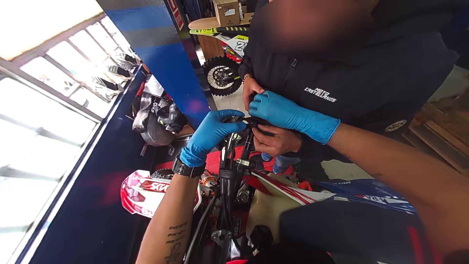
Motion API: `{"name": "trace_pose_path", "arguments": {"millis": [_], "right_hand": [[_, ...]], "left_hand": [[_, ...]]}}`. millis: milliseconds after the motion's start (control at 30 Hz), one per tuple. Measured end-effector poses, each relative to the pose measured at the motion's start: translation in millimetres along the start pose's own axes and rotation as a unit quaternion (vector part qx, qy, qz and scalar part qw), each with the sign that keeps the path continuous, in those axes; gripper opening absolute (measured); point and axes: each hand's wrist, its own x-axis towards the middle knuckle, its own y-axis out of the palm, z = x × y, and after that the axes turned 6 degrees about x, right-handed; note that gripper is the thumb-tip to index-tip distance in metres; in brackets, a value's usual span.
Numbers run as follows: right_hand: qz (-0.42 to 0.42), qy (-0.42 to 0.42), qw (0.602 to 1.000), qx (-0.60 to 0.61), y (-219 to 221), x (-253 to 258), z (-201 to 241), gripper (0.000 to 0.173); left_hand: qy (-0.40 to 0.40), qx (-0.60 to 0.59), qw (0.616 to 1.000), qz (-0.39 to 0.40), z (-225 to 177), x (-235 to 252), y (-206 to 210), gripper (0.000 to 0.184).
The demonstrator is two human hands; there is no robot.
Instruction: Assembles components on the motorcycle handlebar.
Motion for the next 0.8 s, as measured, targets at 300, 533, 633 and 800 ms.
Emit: {"name": "trace_pose_path", "arguments": {"millis": [300,533,633,800], "right_hand": [[0.073,0.038,0.997,-0.015,-10.3,0.5,6.9,0.019],[-0.045,0.002,0.994,0.097,-16.5,5.4,-8.4,0.020],[-0.127,0.090,0.979,0.133,-22.5,13.0,12.6,0.014],[-0.058,0.246,0.917,0.309,-130.1,12.1,20.6,0.021]], "left_hand": [[0.003,0.002,1.000,0.001,2.0,0.9,-0.6,0.027],[0.006,0.009,1.000,-0.016,1.4,-2.1,-2.9,0.025],[-0.002,0.016,1.000,-0.014,0.4,-3.0,-2.4,0.024],[0.008,0.005,1.000,-0.008,-0.7,-5.5,-1.5,0.020]]}}
